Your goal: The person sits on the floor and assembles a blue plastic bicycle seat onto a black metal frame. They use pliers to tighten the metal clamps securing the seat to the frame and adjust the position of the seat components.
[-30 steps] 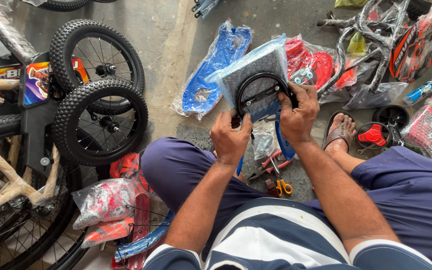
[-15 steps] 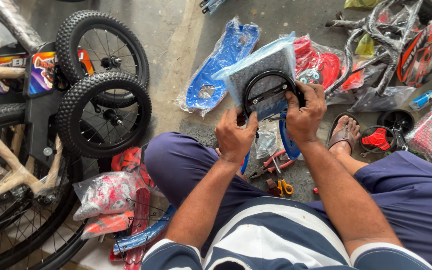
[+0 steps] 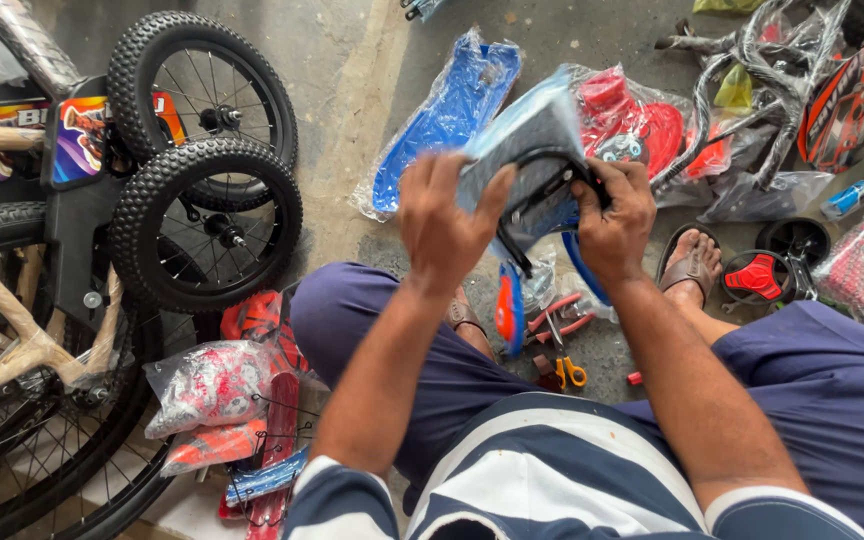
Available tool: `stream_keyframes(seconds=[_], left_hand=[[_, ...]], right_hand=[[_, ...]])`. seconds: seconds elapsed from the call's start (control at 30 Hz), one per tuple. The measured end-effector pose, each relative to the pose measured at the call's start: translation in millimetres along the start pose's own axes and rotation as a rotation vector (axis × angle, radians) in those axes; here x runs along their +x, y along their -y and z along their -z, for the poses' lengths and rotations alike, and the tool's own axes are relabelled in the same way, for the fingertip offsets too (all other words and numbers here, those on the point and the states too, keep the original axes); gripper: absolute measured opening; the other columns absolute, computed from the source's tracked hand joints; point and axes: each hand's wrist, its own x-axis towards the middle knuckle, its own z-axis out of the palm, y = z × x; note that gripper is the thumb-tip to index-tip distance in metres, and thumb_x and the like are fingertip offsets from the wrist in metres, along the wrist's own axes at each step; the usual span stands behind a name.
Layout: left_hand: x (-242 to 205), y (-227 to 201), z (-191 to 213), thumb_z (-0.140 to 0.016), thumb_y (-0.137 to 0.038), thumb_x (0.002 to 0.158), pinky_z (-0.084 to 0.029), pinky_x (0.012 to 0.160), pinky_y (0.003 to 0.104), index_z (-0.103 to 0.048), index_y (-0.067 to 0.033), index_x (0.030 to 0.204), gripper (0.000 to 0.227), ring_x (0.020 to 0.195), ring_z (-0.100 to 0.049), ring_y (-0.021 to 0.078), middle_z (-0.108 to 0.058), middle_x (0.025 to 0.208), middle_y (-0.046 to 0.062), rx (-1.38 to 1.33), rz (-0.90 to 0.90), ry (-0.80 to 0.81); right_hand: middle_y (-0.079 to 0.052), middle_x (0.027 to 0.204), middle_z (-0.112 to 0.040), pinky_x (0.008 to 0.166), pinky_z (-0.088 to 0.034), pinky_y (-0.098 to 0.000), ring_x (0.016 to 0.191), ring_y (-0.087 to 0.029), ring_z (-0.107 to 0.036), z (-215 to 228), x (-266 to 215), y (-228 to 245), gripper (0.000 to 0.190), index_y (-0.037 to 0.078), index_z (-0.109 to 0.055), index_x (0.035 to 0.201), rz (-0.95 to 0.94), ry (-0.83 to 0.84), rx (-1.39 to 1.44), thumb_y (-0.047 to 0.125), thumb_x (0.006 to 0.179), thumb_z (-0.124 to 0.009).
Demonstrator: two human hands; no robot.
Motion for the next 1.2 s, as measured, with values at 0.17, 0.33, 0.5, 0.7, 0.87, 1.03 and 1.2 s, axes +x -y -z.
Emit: stream_keyframes(seconds=[0.17,0.33,0.5,0.7,0.87,1.03,1.2], left_hand=[[64.0,18.3,-5.2,-0.092,-0.052,0.065,-0.042,0.102,0.05,-0.045,-0.0068,0.142,0.101,0.123,-0.056,0.0425,-0.058,0.135,0.03,0.046,-0.25,0.51],[60.5,23.8,-11.9,-0.085,-0.035,0.066,-0.045,0.108,0.043,-0.034,-0.0151,0.154,0.104,0.131,-0.057,0.0394,-0.056,0.144,0.024,-0.257,0.142,0.838],[43.4,22.5,-20.1,-0.085,-0.032,0.07,-0.047,0.106,0.045,-0.04,-0.0116,0.148,0.092,0.129,-0.058,0.042,-0.06,0.141,0.025,-0.287,0.111,0.66],[36.8,15.4,-23.6,-0.083,-0.034,0.071,-0.049,0.102,0.047,-0.039,-0.0093,0.147,0.091,0.122,-0.062,0.0424,-0.063,0.131,0.024,-0.245,0.166,0.628],[32.1,15.2,-24.0,-0.082,-0.035,0.072,-0.049,0.101,0.049,-0.038,-0.0068,0.148,0.092,0.121,-0.062,0.0447,-0.062,0.131,0.026,-0.232,0.146,0.599],[33.2,15.5,-24.1,-0.081,-0.035,0.072,-0.05,0.099,0.049,-0.037,-0.0069,0.148,0.093,0.119,-0.063,0.0442,-0.062,0.131,0.026,-0.239,0.165,0.61],[30.4,13.8,-21.8,-0.081,-0.035,0.073,-0.051,0.1,0.049,-0.035,-0.0066,0.15,0.094,0.119,-0.063,0.0441,-0.062,0.131,0.026,-0.237,0.147,0.598]], right_hand=[[-0.014,0.112,-0.068,0.086,-0.055,-0.0378,0.098,-0.028,-0.07,6.0,7.3,6.6,0.028,0.005,-0.074,0.123,0.028,0.166,0.054,0.003,0.095,-0.076],[-0.015,0.116,-0.069,0.09,-0.056,-0.0379,0.103,-0.03,-0.071,14.0,21.1,13.1,0.032,0.006,-0.074,0.123,0.039,0.208,-0.016,0.003,0.092,-0.078],[-0.013,0.101,-0.072,0.083,-0.058,-0.0367,0.09,-0.026,-0.073,20.6,24.5,30.4,0.014,0.004,-0.072,0.11,-0.109,0.095,0.001,0.009,0.097,-0.075],[-0.014,0.089,-0.072,0.07,-0.054,-0.0403,0.078,-0.029,-0.071,8.9,27.3,49.1,0.013,0.005,-0.075,0.097,-0.157,0.201,-0.172,0.018,0.096,-0.075],[-0.015,0.085,-0.068,0.071,-0.051,-0.0468,0.079,-0.035,-0.067,4.5,27.2,52.7,0.017,0.005,-0.072,0.09,0.017,0.191,-0.406,0.02,0.099,-0.075],[-0.014,0.088,-0.068,0.071,-0.052,-0.0457,0.079,-0.034,-0.067,4.2,27.4,51.9,0.017,0.004,-0.07,0.096,0.025,0.184,-0.289,0.021,0.099,-0.071],[-0.015,0.085,-0.066,0.07,-0.05,-0.0471,0.078,-0.035,-0.065,5.4,24.5,53.7,0.024,0.004,-0.069,0.089,0.028,0.222,-0.446,0.024,0.104,-0.073]])
